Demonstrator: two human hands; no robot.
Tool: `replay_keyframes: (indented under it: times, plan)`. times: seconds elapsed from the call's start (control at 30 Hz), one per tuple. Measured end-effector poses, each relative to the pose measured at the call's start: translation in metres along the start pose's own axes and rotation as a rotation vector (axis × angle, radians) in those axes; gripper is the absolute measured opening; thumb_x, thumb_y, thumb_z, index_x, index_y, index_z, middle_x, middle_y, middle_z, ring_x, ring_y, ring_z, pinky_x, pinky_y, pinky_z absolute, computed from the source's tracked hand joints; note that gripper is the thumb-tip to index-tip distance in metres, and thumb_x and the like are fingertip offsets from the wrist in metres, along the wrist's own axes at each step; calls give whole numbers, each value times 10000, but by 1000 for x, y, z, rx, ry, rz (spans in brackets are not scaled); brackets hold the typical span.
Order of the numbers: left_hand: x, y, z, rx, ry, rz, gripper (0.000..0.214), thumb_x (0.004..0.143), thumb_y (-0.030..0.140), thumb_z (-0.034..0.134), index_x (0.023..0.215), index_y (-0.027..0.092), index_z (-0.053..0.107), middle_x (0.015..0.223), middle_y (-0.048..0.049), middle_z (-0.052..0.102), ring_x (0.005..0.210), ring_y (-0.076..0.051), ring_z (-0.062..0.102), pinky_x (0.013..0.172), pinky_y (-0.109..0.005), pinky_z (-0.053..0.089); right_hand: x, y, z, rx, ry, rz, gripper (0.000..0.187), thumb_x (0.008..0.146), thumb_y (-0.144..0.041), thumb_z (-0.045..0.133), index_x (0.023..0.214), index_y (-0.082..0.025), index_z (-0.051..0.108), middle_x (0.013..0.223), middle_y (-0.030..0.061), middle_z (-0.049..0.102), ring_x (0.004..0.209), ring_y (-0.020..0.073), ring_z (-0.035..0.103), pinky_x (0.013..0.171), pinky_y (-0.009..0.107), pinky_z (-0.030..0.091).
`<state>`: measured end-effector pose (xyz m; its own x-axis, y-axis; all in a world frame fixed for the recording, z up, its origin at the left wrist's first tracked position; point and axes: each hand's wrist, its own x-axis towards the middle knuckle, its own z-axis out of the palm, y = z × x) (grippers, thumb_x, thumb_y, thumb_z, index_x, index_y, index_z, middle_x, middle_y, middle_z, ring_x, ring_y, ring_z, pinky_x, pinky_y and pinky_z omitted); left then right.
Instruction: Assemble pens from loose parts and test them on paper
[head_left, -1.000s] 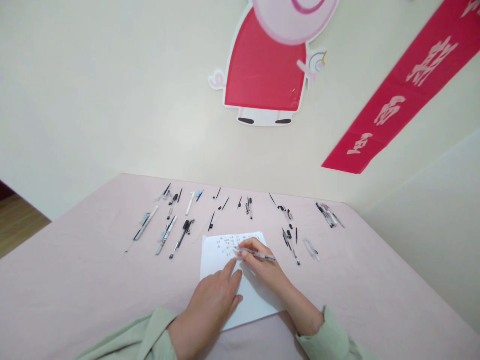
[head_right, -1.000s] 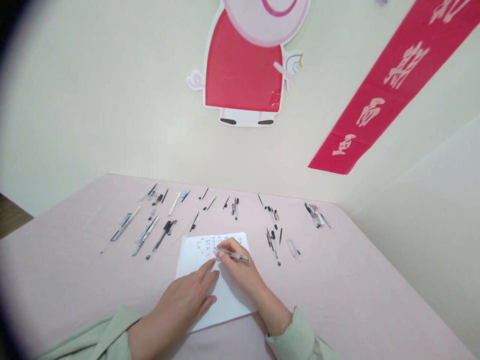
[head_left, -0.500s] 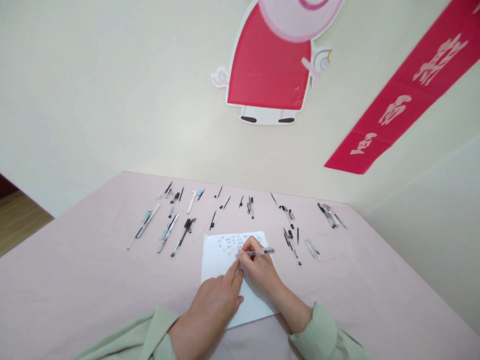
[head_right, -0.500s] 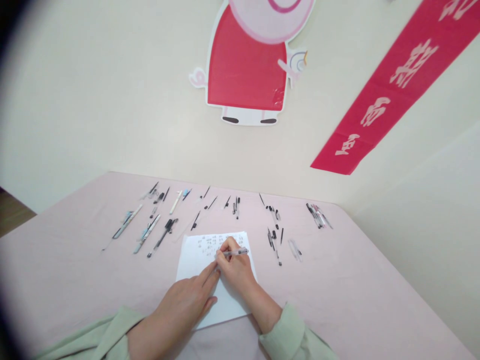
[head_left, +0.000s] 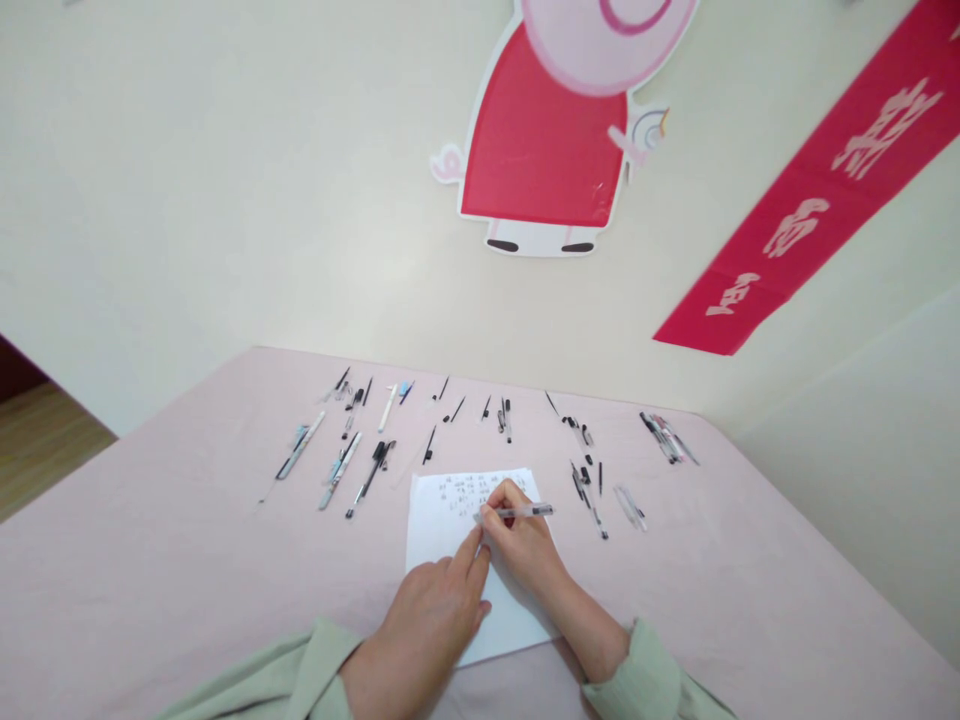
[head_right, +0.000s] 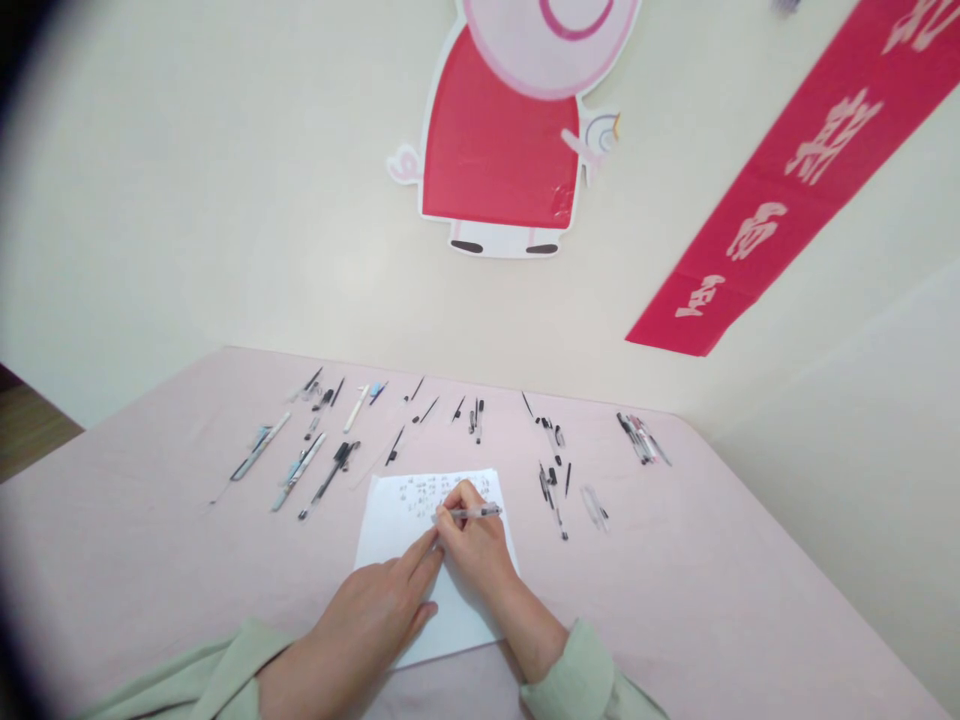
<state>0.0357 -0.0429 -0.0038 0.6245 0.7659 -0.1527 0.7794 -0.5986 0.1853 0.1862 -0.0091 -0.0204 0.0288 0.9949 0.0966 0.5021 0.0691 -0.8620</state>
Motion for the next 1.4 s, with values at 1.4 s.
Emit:
replay_keyframes:
  times: [1.4]
  plan:
    - [-1,0,1,-23,14,-11,549,849,154,484,1395,161,427,1472,-168,426,954,-289,684,756,-400,574,-1,-1,1,-5,9,-2,110,803,-237,488,700,-236,450,595,-63,461,574,143,479,582,256,370]
